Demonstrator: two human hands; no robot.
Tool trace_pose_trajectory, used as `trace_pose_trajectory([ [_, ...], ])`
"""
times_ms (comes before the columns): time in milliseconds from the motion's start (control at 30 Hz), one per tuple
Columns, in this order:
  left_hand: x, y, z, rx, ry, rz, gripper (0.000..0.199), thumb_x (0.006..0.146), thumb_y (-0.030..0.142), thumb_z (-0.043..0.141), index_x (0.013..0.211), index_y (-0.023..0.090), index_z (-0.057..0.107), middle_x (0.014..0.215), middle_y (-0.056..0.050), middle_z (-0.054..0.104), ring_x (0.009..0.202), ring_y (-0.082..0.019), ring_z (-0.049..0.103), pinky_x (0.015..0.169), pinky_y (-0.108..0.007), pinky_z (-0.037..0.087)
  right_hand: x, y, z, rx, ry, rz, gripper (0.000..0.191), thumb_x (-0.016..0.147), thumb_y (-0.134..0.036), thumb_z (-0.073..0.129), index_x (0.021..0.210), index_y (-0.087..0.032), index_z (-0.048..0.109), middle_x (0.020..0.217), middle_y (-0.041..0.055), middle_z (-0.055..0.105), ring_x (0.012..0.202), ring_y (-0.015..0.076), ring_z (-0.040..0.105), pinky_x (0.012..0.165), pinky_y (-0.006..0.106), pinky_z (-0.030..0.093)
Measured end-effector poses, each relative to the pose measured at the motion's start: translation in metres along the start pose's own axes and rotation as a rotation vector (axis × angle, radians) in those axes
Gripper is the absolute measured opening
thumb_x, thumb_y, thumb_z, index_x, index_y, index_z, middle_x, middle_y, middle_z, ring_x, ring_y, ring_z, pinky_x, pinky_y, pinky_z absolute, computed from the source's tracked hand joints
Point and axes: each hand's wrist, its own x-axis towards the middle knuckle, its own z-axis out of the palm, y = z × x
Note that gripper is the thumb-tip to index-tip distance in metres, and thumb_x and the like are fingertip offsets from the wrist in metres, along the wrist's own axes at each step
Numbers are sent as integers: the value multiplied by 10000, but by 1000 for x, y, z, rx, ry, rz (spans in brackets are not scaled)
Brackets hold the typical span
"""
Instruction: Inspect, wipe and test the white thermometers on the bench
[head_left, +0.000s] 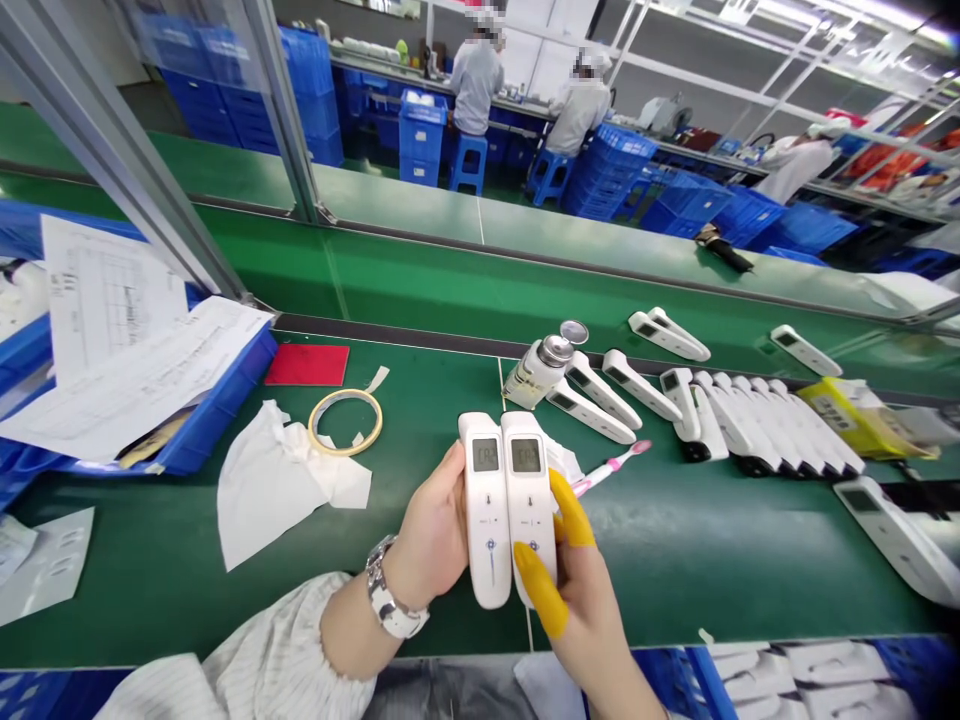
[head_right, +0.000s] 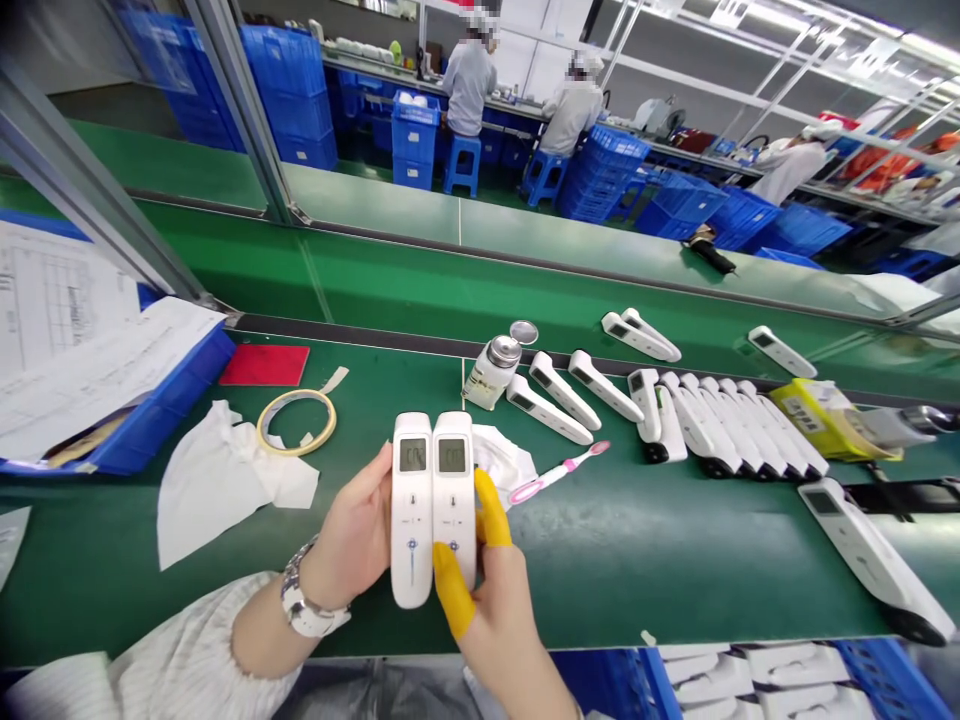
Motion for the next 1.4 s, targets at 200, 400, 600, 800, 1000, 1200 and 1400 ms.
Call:
trace_pose_trajectory([
  [200, 1, -2, -2, 17, -4, -21, 442, 894, 444, 347, 1120, 122, 550, 968, -114, 665, 942, -276, 613, 845, -419, 465, -3, 1, 4, 65, 21, -1, 593, 865, -304, 563, 1375, -323, 260, 1221, 59, 583, 950, 248, 619, 730, 331, 540],
  [400, 0, -6, -6, 47, -46, 166, 198, 860, 243, 499, 1047, 191, 540, 977, -41, 652, 901, -173, 612, 798, -304, 489, 0, 2, 7, -21, 17, -27, 652, 876, -289, 533, 1406, -301, 153, 859, 26, 672, 612, 202, 607, 529, 302, 504],
  [600, 5, -8, -10, 147, -56, 237, 292, 800, 186, 595, 1089, 179, 553, 991, -46, 649, 863, -157, 619, 766, -271, 505, -5, 5, 11, -225, -92, -88, 239, 895, -276, 469, 1130, -252, 503, 777, 44, 617, 619, 208, 565, 534, 314, 474],
  [800, 9, -16, -12, 140, 4, 268, 315, 759, 153, 639, 1059, 189, 549, 1007, -25, 642, 759, -105, 612, 681, -213, 499, -8, 7, 18, -334, -131, -126, 553, 904, -270, 445, 1412, -255, 227, 1200, 125, 516, 1064, 296, 531, 874, 433, 463],
  [1000, 7, -16, -13, 150, 15, 209, 327, 784, 218, 630, 1079, 225, 487, 876, 10, 655, 694, -86, 610, 650, -202, 498, -14, 17, 19, -90, -11, -6, 601, 959, -354, 321, 1443, -313, -33, 1481, 51, 266, 1312, 259, 331, 1048, 464, 340],
  [1200, 6, -15, -13, 161, -7, 244, 409, 769, 242, 649, 1127, 245, 452, 984, -23, 652, 745, -122, 626, 673, -246, 507, -7, 12, 15, 33, 87, -23, 537, 938, -379, 399, 1430, -289, 204, 1432, 51, 384, 1268, 296, 403, 964, 446, 455],
  [1400, 8, -20, -13, 194, 93, 280, 300, 805, 408, 578, 1058, 249, 550, 930, -7, 662, 714, -120, 626, 678, -241, 504, -6, 15, 20, 56, 88, -20, 517, 910, -358, 474, 1394, -289, 305, 1329, 36, 518, 1207, 296, 479, 920, 412, 496],
])
